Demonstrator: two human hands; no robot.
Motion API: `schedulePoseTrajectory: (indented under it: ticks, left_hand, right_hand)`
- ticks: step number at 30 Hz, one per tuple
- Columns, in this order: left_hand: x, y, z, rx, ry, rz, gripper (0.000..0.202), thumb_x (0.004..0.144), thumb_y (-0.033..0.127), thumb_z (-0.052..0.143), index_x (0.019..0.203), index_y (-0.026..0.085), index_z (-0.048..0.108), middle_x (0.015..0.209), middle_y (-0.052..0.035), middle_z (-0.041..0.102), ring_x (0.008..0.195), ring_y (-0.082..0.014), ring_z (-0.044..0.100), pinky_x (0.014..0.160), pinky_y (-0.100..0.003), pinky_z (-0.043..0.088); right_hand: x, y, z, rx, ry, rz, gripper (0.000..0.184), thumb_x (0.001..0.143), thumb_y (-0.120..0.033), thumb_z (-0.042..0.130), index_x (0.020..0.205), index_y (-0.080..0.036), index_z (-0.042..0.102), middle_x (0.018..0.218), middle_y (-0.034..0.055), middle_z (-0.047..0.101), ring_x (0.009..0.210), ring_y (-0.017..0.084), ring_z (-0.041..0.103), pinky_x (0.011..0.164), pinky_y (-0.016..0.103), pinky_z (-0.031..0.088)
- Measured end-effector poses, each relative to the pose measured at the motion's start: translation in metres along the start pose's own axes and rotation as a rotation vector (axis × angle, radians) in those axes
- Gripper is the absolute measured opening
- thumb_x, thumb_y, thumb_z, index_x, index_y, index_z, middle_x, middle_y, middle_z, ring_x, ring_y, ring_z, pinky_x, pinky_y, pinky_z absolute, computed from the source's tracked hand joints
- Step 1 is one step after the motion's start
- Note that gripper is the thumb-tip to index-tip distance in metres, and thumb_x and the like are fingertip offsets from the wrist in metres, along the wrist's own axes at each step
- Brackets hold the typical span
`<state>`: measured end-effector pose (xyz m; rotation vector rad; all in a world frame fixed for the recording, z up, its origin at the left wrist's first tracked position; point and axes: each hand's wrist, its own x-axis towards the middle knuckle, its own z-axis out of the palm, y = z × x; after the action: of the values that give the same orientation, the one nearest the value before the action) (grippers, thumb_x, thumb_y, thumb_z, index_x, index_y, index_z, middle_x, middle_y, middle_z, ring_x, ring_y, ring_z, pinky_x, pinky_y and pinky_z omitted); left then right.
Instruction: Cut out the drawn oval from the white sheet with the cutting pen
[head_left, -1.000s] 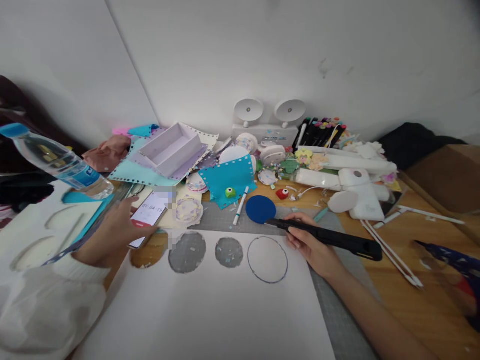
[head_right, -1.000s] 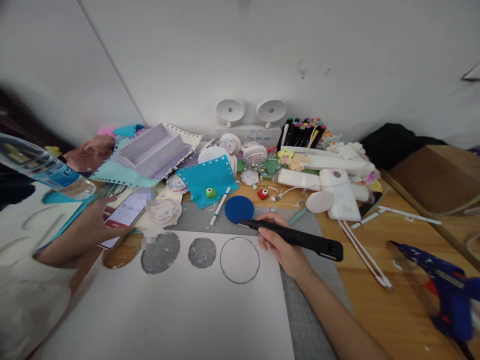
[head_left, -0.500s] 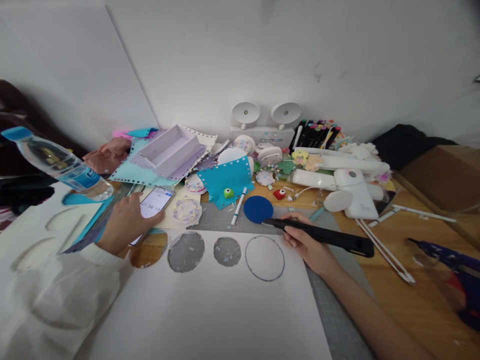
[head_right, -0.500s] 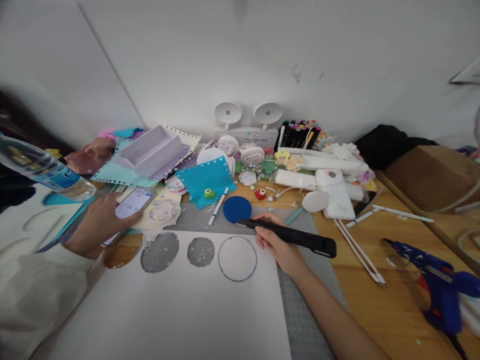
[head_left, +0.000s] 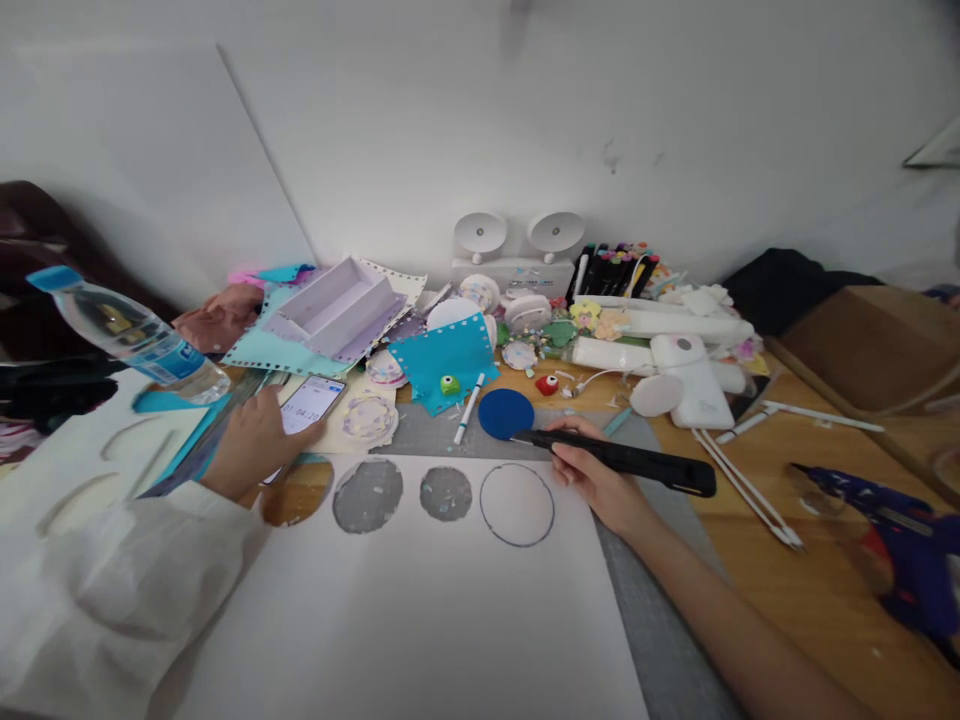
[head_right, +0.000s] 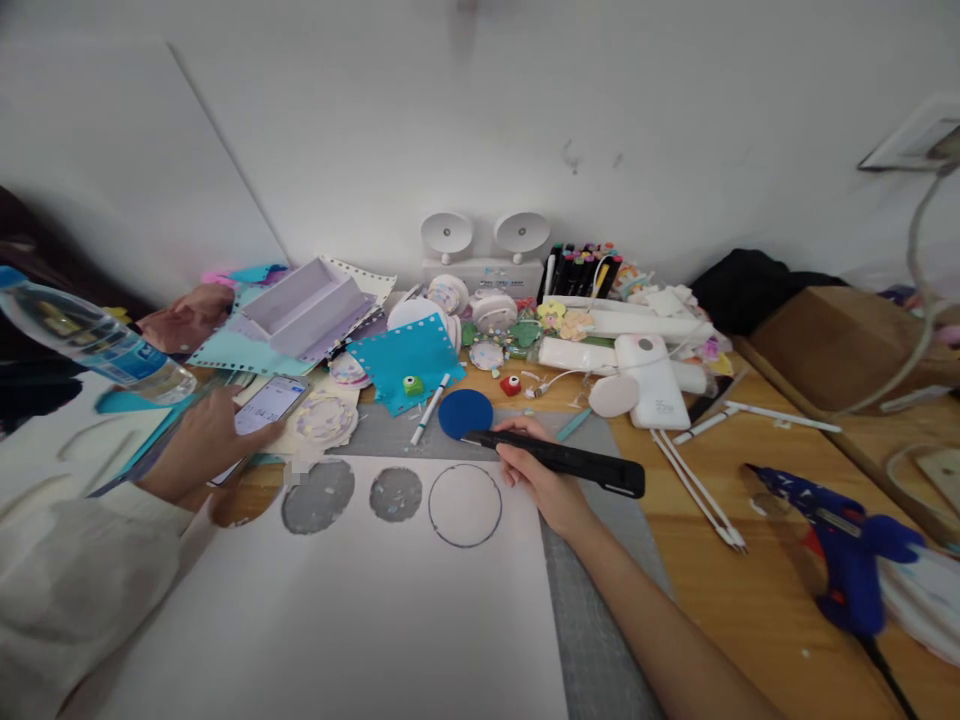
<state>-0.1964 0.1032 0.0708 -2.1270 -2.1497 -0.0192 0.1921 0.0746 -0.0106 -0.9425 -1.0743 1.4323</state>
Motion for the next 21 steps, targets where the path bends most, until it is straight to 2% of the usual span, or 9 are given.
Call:
schedulePoseTrajectory:
  ticks: [3,5,6,8,10,12,16,18,21]
  left_hand:
    - [-0.013,0.008,-0.018,0.005,-0.007,0.088,0.048,0.101,0.039,0.021,0.123,0.005,0.046,0.125,-0.0211,0.052,0.122,-0.0412,0.047,0.097,-0.049,0.037]
    - [-0.023,0.019,-0.028,-0.009,-0.037,0.285,0.044,0.102,0.032,0.019,0.119,0.011,0.053,0.132,-0.0198,0.05,0.128,-0.0394,0.041,0.102,-0.054,0.032]
    - [-0.03,0.027,-0.031,-0.037,-0.037,0.385,0.043,0.101,0.035,0.023,0.117,0.011,0.055,0.13,-0.0208,0.052,0.127,-0.0393,0.042,0.102,-0.055,0.033]
    - [-0.045,0.048,-0.035,-0.15,-0.043,0.491,0.048,0.096,0.048,0.04,0.13,0.015,0.047,0.137,-0.0166,0.05,0.128,-0.0334,0.044,0.106,-0.049,0.035]
    - [-0.062,0.076,-0.034,-0.241,-0.104,0.655,0.051,0.093,0.047,0.048,0.137,0.022,0.043,0.142,-0.0115,0.047,0.128,-0.0292,0.047,0.105,-0.044,0.04]
    - [-0.076,0.108,-0.028,-0.312,-0.157,0.794,0.049,0.093,0.039,0.05,0.139,0.023,0.042,0.145,-0.011,0.046,0.133,-0.0283,0.043,0.106,-0.044,0.041]
    - [-0.084,0.161,-0.005,-0.389,-0.214,0.923,0.064,0.083,0.034,0.062,0.141,0.016,0.041,0.154,-0.0183,0.03,0.142,-0.0364,0.028,0.11,-0.054,0.034]
    - [-0.083,0.176,0.01,-0.414,-0.235,0.965,0.077,0.079,0.038,0.065,0.146,0.017,0.035,0.158,-0.0187,0.021,0.145,-0.0395,0.017,0.113,-0.059,0.026]
    - [-0.081,0.183,0.028,-0.437,-0.256,0.978,0.085,0.08,0.044,0.063,0.151,0.018,0.024,0.16,-0.0177,0.01,0.146,-0.0404,0.006,0.115,-0.062,0.018]
  right_hand:
    - [-0.002,-0.004,-0.002,-0.038,0.023,-0.042,0.019,0.083,-0.032,0.066,0.099,-0.024,0.059,0.065,-0.0058,0.048,0.054,0.009,0.043,0.053,0.024,0.037]
    - [-0.005,-0.012,-0.006,-0.076,0.04,-0.077,0.022,0.083,-0.032,0.067,0.102,-0.025,0.059,0.069,-0.005,0.052,0.057,0.01,0.046,0.056,0.025,0.038]
    - [-0.006,-0.018,-0.008,-0.119,0.047,-0.107,0.023,0.083,-0.032,0.066,0.104,-0.026,0.059,0.071,-0.0044,0.053,0.059,0.011,0.048,0.057,0.025,0.039]
    - [-0.007,-0.032,-0.013,-0.281,0.043,-0.181,0.023,0.085,-0.031,0.064,0.108,-0.026,0.06,0.078,-0.0026,0.057,0.064,0.013,0.051,0.062,0.027,0.04]
    - [-0.008,-0.044,-0.017,-0.504,0.003,-0.262,0.021,0.087,-0.03,0.06,0.107,-0.026,0.06,0.084,-0.0004,0.06,0.07,0.015,0.054,0.066,0.029,0.042]
    - [-0.009,-0.05,-0.019,-0.664,-0.052,-0.313,0.019,0.086,-0.029,0.059,0.104,-0.024,0.061,0.089,0.0016,0.062,0.077,0.018,0.058,0.069,0.03,0.044]
    - [-0.014,-0.045,-0.022,-0.748,-0.104,-0.308,0.016,0.085,-0.027,0.058,0.1,-0.022,0.062,0.091,0.0025,0.066,0.082,0.019,0.061,0.07,0.03,0.046]
    - [-0.018,-0.04,-0.024,-0.778,-0.13,-0.275,0.016,0.085,-0.024,0.057,0.1,-0.023,0.062,0.09,0.002,0.067,0.081,0.019,0.062,0.07,0.029,0.047]
    - [-0.023,-0.036,-0.025,-0.81,-0.157,-0.253,0.017,0.083,-0.021,0.056,0.099,-0.023,0.062,0.086,0.0013,0.068,0.076,0.018,0.063,0.066,0.028,0.047]
